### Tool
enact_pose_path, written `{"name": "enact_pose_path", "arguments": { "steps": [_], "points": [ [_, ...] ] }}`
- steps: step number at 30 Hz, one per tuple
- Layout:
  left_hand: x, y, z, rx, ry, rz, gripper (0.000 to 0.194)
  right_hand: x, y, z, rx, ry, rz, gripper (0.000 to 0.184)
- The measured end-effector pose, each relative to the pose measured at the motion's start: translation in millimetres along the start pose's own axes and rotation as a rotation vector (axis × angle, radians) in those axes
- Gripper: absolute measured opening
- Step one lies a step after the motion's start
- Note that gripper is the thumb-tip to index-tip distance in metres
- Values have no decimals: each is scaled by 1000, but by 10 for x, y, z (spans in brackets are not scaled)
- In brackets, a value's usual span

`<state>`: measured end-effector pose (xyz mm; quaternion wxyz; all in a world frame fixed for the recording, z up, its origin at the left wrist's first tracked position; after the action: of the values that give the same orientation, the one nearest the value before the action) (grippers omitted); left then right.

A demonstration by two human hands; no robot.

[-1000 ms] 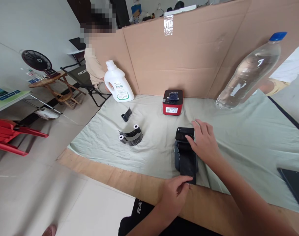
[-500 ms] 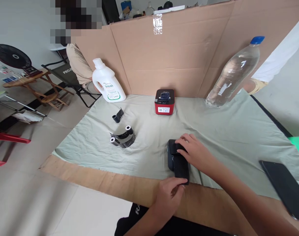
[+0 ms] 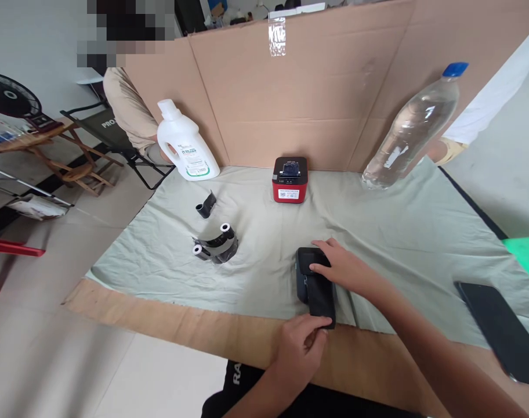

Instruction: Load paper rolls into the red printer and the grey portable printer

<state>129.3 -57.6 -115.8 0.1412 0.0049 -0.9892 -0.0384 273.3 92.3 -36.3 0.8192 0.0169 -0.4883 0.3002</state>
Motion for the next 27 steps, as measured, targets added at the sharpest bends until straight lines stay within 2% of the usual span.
{"name": "enact_pose_path", "arguments": {
  "steps": [3, 9, 13, 18, 22, 25, 27],
  "points": [
    [9, -8, -11, -24, 25, -8, 25, -139, -91, 188, -102, -78, -99, 64],
    [10, -25, -24, 24, 22, 26, 29, -355, -20, 436, -235, -232, -133, 82],
    [-3, -33, -4, 29, 17, 21, 32, -443, 27, 478, -260, -291, -150, 83],
    [3, -32, -17, -32, 28, 24, 31, -511, -11, 515, -246, -309, -186, 91],
    [7, -20, -63, -81, 131, 123, 33, -334, 35, 410, -209, -259, -330, 78],
    [-14, -19, -61, -156, 343, 182, 40, 16, 224, 191, -235, -230, -508, 68],
    [-40, -28, -29, -175, 529, 203, 51, 306, 452, -15, -256, -222, -593, 67]
  ]
}}
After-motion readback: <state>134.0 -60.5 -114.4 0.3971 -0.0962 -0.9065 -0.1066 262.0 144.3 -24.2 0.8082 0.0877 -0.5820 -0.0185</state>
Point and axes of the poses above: each hand's wrist, its own y-axis towards the middle knuckle, its own x-axis out of the back of the hand, z = x × y, the point moved 1 cm from there along y, towards the middle knuckle, and after that the axes turned 12 degrees about x, right-handed, at the moved point
